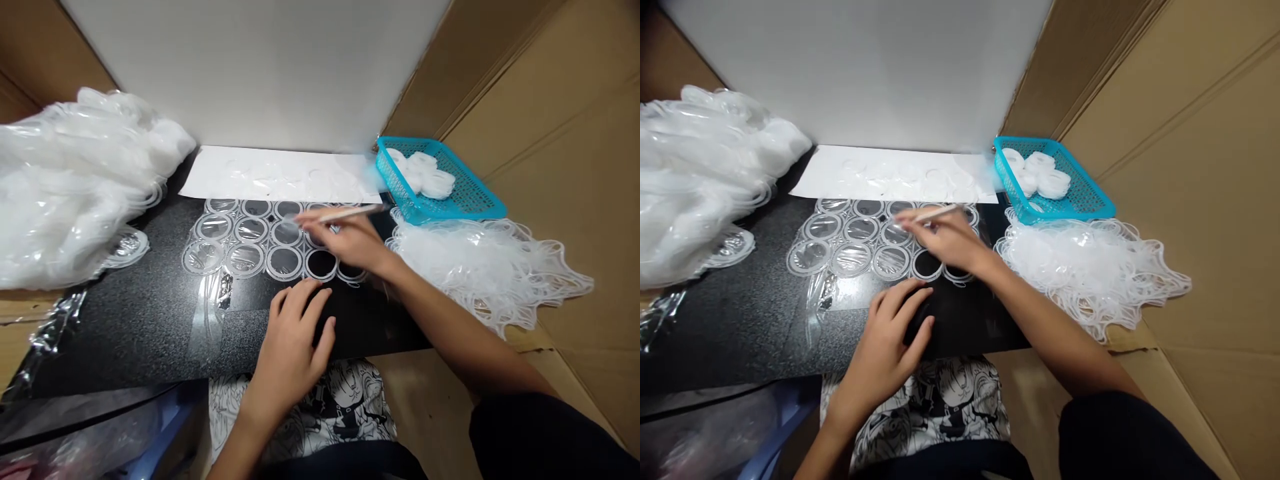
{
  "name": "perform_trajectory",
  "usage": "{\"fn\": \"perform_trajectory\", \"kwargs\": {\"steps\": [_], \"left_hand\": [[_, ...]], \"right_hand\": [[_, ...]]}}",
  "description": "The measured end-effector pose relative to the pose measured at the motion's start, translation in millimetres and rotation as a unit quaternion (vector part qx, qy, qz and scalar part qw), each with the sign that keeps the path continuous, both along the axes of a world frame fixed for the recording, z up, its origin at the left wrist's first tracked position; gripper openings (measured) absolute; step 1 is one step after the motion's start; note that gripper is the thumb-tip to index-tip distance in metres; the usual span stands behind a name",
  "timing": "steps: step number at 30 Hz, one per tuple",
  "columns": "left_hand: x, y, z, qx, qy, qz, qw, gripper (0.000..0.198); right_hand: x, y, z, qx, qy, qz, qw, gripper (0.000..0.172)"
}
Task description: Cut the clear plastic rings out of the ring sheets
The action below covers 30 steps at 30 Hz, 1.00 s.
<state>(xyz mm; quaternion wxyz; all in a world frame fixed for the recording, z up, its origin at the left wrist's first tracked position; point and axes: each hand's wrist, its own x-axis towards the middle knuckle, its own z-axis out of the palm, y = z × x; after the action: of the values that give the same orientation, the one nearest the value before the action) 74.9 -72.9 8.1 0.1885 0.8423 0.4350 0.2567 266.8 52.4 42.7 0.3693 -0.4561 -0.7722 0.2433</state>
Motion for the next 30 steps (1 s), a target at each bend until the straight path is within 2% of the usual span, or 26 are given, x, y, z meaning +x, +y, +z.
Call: {"fn": "perform_trajectory", "kwargs": {"steps": [2, 4, 8, 12, 20, 24, 27, 30], "left_hand": [[-10, 0, 0.8, 0.007, -0.009, 0.031, 0.999, 0.033], [-20, 0, -0.2, 0.020, 0.024, 0.063, 0.998, 0.031], [-28, -2, -5.1, 0.030, 0.081, 0.080, 0.993, 0.034], [-27, -3, -6.3, 0.030, 0.096, 0.085, 0.991, 0.035], [-24, 2, -2.5, 0.025, 0.114, 0.087, 0.989, 0.034], [-21, 8, -2.1, 0.018, 0.127, 0.099, 0.987, 0.038], [-22, 10, -2.5, 0.015, 0.128, 0.093, 0.987, 0.038], [-25, 9, -3.2, 0.019, 0.133, 0.084, 0.987, 0.037]], "right_hand": [[-11, -14, -9.4, -0.079, 0.002, 0.086, 0.993, 0.021], [-18, -22, -18.6, -0.133, 0.003, 0.122, 0.984, 0.020], [-23, -25, -28.1, -0.161, 0.004, 0.122, 0.979, 0.017], [-25, -24, -27.2, -0.152, -0.003, 0.110, 0.982, 0.016], [-25, -27, -27.0, -0.101, -0.044, 0.120, 0.987, 0.019], [-23, -33, -33.2, 0.015, -0.121, 0.161, 0.979, 0.025], [-23, -37, -36.3, 0.096, -0.209, 0.145, 0.962, 0.030], [-25, -32, -32.1, 0.126, -0.246, 0.107, 0.955, 0.033]]}}
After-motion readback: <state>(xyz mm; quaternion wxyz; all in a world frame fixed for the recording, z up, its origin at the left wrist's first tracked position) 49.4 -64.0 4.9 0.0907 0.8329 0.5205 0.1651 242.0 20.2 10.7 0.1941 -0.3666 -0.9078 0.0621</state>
